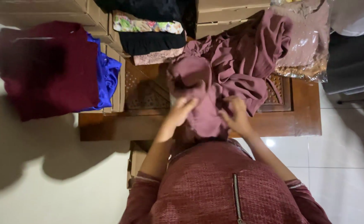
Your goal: Folding various pieces of clothing and placing them into plastic packaging.
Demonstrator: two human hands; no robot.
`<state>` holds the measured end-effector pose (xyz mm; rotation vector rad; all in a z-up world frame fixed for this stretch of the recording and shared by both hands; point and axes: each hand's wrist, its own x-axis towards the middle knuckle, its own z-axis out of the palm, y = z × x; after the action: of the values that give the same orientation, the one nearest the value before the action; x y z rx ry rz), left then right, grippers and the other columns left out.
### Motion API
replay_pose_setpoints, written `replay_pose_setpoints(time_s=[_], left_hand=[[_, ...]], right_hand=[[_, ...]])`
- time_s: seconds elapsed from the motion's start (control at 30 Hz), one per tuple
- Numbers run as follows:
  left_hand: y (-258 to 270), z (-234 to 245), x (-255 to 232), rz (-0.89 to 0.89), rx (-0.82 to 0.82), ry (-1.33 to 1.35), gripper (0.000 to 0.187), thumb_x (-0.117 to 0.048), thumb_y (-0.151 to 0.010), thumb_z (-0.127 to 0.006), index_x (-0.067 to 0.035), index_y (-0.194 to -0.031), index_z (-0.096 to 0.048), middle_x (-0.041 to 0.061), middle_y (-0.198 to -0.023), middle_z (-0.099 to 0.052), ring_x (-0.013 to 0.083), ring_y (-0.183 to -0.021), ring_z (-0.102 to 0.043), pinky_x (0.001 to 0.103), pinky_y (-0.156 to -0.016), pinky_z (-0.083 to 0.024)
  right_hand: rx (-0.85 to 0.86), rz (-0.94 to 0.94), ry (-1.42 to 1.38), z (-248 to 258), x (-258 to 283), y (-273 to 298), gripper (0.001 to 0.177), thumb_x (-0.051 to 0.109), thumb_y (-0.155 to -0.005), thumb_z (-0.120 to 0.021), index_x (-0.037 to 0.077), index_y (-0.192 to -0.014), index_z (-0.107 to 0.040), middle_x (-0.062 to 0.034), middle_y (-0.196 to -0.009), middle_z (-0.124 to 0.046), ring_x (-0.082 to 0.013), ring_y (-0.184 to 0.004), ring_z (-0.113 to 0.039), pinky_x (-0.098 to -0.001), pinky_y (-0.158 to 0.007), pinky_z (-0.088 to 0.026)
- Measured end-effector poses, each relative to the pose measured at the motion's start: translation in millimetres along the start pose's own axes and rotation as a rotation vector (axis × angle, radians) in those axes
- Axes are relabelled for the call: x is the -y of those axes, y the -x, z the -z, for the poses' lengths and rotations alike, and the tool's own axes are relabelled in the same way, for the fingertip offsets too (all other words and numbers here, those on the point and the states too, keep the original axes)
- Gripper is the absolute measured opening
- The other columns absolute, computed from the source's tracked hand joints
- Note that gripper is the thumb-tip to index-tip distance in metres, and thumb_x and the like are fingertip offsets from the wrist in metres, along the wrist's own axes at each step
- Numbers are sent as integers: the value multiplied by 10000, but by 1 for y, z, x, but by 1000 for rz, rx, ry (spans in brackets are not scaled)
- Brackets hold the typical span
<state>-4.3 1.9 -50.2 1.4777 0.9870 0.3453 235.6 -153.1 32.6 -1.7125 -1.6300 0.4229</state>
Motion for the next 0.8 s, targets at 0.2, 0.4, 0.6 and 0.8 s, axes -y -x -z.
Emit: replay_pose_setpoints(time_s=[0.2, 0.4, 0.6, 0.8], left_hand=[[67, 86, -131, -249, -223, 1316, 708, -574, -872, -631, -11, -1300, -623, 145, -1221, -718, 289, -1131, -685, 472, -961, -567], [59, 1, -22, -105, 127, 565, 469, -313, -886, -737, 10, -1216, -652, 126, -1202, -685, 235, -1119, -638, 381, -984, -513], [27, 27, 8, -86, 301, 272, 421, -222, -884, -774, 17, -1207, -648, 121, -1212, -667, 222, -1131, -614, 353, -1004, -485], [11, 36, -26, -118, 419, 251, 465, -211, -869, -773, 18, -1245, -622, 122, -1244, -653, 230, -1163, -597, 358, -1028, -465]], right_hand=[[-470, -296, -227, 0, -95, 23, 423, 185, -988, -746, -2, -1312, -548, -136, -1256, -509, -213, -1162, -538, -377, -1038, -470], [-462, -876, -657, -20, -134, 44, 496, 336, -995, -672, -51, -1292, -582, -172, -1183, -662, -227, -986, -627, -358, -784, -502], [555, -847, -1370, -32, -40, 23, 1120, 836, -827, -496, -129, -1396, -514, -341, -1276, -652, -404, -1105, -678, -465, -908, -625], [-518, -655, -2098, 10, -74, -60, 1238, 801, -699, -620, 35, -1558, -165, -304, -1490, -450, -428, -1337, -523, -548, -1019, -512]])
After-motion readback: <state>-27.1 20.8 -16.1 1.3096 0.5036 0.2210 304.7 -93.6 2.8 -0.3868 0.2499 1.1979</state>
